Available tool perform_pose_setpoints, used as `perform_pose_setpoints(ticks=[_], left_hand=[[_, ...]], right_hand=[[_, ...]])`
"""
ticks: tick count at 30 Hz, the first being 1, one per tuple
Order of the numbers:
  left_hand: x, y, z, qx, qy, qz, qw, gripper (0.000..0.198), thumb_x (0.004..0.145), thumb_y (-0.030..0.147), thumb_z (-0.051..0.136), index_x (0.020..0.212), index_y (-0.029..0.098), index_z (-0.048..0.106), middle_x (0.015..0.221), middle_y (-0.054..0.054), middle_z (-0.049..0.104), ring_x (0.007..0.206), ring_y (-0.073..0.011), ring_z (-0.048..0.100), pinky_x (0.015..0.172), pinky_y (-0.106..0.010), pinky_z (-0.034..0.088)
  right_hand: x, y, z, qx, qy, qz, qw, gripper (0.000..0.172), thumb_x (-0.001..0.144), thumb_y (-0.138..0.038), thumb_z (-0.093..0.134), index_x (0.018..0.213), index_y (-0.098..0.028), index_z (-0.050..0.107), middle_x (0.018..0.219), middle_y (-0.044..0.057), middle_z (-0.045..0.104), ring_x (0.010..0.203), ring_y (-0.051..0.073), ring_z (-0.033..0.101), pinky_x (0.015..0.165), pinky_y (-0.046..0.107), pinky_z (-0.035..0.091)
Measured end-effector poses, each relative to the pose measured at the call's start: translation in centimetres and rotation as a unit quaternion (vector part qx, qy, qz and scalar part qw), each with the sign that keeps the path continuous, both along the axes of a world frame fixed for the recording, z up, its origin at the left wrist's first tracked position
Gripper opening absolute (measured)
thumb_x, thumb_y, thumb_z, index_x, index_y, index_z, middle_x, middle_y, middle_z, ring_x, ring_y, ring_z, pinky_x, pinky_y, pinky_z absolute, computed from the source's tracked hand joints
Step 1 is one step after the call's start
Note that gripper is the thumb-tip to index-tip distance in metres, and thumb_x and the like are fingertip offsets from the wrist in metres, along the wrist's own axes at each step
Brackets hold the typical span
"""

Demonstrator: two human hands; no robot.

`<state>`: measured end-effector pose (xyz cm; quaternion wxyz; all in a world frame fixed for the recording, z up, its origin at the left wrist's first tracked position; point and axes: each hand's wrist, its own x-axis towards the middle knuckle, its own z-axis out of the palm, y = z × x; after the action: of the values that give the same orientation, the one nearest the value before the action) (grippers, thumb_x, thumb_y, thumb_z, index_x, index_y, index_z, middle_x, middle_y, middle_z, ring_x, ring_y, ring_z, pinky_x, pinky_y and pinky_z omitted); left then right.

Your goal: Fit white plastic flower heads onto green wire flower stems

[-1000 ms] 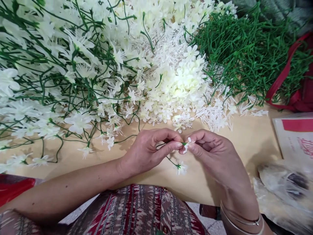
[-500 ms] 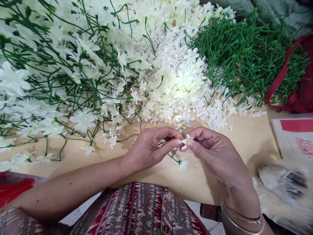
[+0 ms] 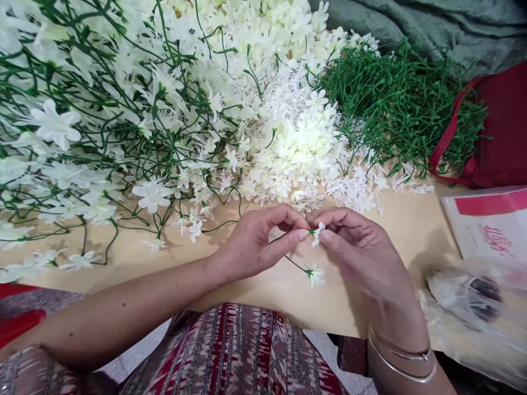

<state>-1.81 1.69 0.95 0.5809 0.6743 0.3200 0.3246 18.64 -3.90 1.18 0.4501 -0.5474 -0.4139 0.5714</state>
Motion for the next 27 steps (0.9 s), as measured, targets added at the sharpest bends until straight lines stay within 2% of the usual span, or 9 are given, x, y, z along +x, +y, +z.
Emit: perform_pose_setpoints(ticks=[4,8,15,20,27], left_hand=[[0.2,-0.2,-0.1,0.018,0.003,0.006,1.0,0.01,0.098,0.025,0.066,0.092,0.018,0.07,0.086,-0.002,0.076,0.076,-0.0122,0.069,0.075,-0.024,0.056],[0.2,-0.3,-0.2,0.035,0.015,0.006,0.999,0.011,0.1,0.026,0.066,0.093,0.017,0.07,0.08,-0.001,0.074,0.072,-0.011,0.068,0.071,-0.022,0.053],[-0.1,0.1,-0.1,0.044,0.03,0.004,0.999,0.009,0.101,0.023,0.064,0.095,0.018,0.068,0.084,-0.001,0.075,0.075,-0.0115,0.07,0.072,-0.02,0.053],[-0.3,0.3,-0.2,0.062,0.045,-0.01,0.997,0.007,0.102,0.021,0.062,0.098,0.019,0.068,0.084,-0.001,0.075,0.073,-0.0111,0.07,0.069,-0.019,0.052],[-0.1,0.0,-0.6,0.069,0.036,0.007,0.997,0.008,0.102,0.02,0.06,0.098,0.02,0.067,0.081,0.001,0.073,0.072,-0.0101,0.068,0.069,-0.02,0.052]], right_hand=[[-0.3,-0.3,-0.3,0.01,-0.005,-0.016,1.0,0.009,0.084,-0.032,0.085,0.083,-0.028,0.077,0.093,0.001,0.076,0.088,0.015,0.07,0.079,0.027,0.058],[-0.6,-0.5,-0.4,0.02,-0.014,-0.018,1.0,0.007,0.085,-0.027,0.084,0.084,-0.028,0.076,0.092,0.0,0.076,0.087,0.013,0.071,0.079,0.023,0.058],[-1.2,-0.2,1.1,-0.023,-0.032,-0.024,0.999,0.008,0.088,-0.025,0.081,0.083,-0.027,0.074,0.092,0.0,0.074,0.084,0.011,0.071,0.074,0.017,0.057],[-1.0,0.3,1.7,-0.045,-0.048,-0.003,0.998,0.009,0.086,-0.025,0.082,0.081,-0.026,0.074,0.091,0.0,0.075,0.087,0.011,0.072,0.076,0.017,0.057],[-0.8,0.3,0.9,-0.043,-0.036,-0.011,0.998,0.008,0.085,-0.026,0.083,0.082,-0.027,0.076,0.093,-0.001,0.076,0.087,0.01,0.072,0.076,0.016,0.056]])
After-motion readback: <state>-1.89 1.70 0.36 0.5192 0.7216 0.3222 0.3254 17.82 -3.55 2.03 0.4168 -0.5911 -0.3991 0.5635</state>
